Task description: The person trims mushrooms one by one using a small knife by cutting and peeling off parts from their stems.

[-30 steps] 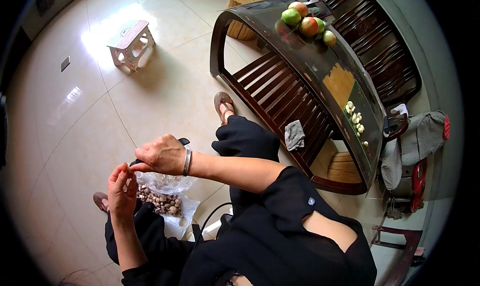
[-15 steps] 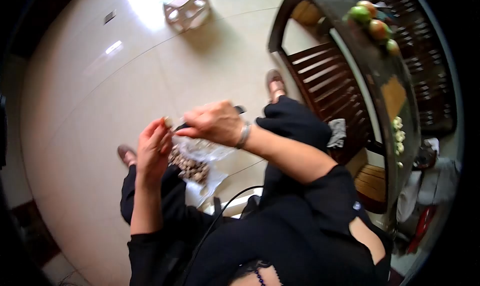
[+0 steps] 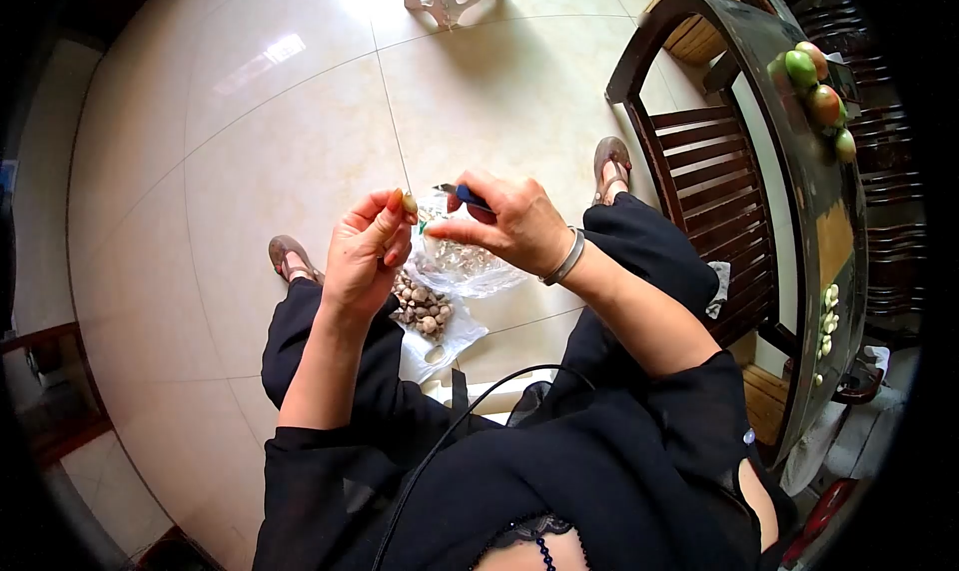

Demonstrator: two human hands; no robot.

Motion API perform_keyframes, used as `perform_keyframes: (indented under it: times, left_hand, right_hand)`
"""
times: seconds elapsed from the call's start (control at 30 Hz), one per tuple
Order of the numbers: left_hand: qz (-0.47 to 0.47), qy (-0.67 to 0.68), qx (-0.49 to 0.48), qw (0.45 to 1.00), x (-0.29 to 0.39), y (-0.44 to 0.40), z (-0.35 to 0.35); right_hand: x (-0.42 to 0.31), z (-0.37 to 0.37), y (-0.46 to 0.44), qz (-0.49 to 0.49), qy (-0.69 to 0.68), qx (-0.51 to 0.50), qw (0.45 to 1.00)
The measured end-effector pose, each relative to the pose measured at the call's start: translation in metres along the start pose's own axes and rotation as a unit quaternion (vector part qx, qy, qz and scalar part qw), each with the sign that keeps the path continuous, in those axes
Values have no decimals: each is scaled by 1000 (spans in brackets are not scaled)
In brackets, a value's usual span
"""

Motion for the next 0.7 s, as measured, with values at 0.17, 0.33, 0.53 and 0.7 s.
perform_keyframes:
  times: [0.17, 0.33, 0.53, 0.7]
  left_hand:
    - [19, -49, 7, 999, 1, 3, 4]
    - [11, -64, -25, 998, -1, 2, 8]
    - [-61, 38, -66, 995, -9, 2, 11]
    - [-98, 80, -72, 989, -15, 3, 12]
  right_hand:
    - [1, -6, 0, -68, -60, 98, 991]
    - [-2, -6, -1, -66, -13, 83, 994]
    - [-2, -7, -1, -67, -12, 82, 994]
    - [-2, -5, 1, -65, -55, 63, 994]
Point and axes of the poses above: each hand's wrist, its own y-axis away from the middle knuckle, its own z-axis out of the palm, x = y × z, the point moved 6 cm from there along -y, towards the middle knuckle, and after that the axes turned 4 degrees about y, right-handed, at the moved point
